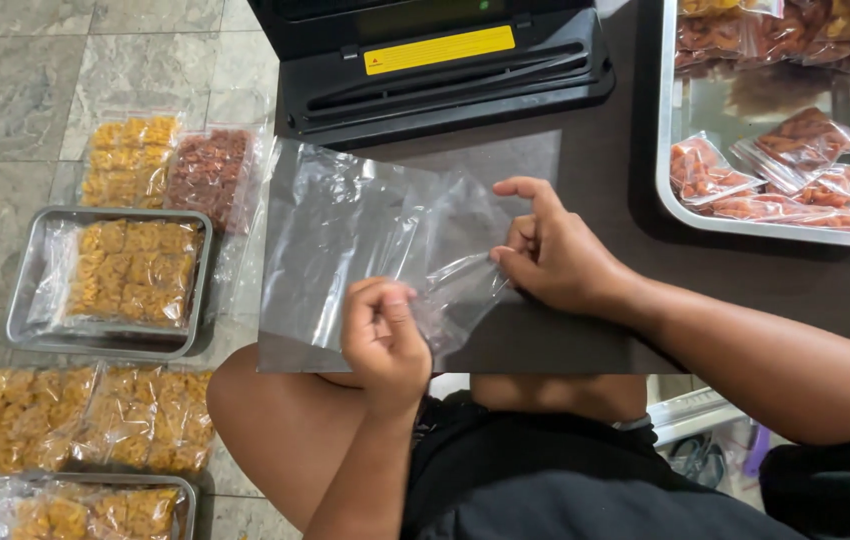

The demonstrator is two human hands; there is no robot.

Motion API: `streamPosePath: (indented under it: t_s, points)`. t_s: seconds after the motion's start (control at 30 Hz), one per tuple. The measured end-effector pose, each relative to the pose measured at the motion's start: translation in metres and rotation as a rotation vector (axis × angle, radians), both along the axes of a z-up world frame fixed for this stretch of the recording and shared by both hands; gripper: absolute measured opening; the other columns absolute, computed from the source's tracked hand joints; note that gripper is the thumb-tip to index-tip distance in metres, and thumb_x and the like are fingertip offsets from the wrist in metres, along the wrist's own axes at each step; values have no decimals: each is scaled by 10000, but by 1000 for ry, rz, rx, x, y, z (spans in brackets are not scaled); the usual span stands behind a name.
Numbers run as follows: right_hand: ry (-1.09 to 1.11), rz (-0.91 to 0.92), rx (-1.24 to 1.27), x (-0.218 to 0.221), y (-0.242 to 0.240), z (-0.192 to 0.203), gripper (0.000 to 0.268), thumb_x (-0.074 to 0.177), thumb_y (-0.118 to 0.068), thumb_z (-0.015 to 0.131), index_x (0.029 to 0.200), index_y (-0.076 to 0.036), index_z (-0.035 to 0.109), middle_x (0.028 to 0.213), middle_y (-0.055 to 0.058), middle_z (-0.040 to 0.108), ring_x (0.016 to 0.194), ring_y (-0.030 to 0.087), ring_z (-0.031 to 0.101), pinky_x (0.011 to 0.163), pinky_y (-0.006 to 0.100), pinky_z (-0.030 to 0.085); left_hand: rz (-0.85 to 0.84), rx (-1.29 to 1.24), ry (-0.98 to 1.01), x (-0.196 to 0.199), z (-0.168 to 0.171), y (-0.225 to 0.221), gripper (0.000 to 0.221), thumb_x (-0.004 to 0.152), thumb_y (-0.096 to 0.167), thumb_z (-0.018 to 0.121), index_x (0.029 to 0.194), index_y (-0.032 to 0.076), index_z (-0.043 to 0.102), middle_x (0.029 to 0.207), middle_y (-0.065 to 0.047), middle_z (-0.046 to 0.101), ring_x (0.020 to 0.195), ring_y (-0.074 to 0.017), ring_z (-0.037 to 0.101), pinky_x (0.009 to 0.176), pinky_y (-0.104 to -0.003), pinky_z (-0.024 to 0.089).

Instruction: The person places small pre-packaged portions of yellow food into a larger vacuum-seal bag, then uses a vacuum sealer to remove air and seal the bag. They repeat this process with another batch of food items.

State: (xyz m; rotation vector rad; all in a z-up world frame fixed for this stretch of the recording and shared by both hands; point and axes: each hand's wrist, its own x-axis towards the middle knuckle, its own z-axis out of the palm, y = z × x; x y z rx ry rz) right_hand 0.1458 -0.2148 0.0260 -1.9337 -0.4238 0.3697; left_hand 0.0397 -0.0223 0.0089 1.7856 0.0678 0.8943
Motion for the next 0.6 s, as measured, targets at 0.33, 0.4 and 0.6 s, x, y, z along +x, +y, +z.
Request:
streamPosePath:
  t_s: [0.33, 0.4, 0.6]
  points:
    - [-395, 114, -362, -5, -11, 8, 472, 835, -294, 773, 1175, -118, 498, 637, 70, 676, 624, 367, 690, 611, 480, 525, 91, -224, -128, -1, -8, -6, 229, 1068, 99, 503, 846, 51, 535, 716, -55, 566, 708, -188, 586, 752, -292, 474]
    - [-586, 21, -149, -11, -12, 6, 364, 829, -286, 808, 1038, -99, 575, 673, 84, 658, 594, 363, 663, 535, 480, 499, 68, -201, -130, 0, -4, -6, 238, 1059, 91, 525, 826, 54, 551, 703, -53, 559, 697, -197, 561, 734, -294, 468]
    - [-773, 382, 349, -32, 11, 34, 156, 983, -150, 594, 938, -18, 663, 910, 121, 690, 800, 336, 717, 663, 413, 611, -18, -6, -140, -1, 6, -11, 235, 1046, 95, 552, 817, 52, 574, 723, -71, 574, 626, -240, 549, 655, -313, 493]
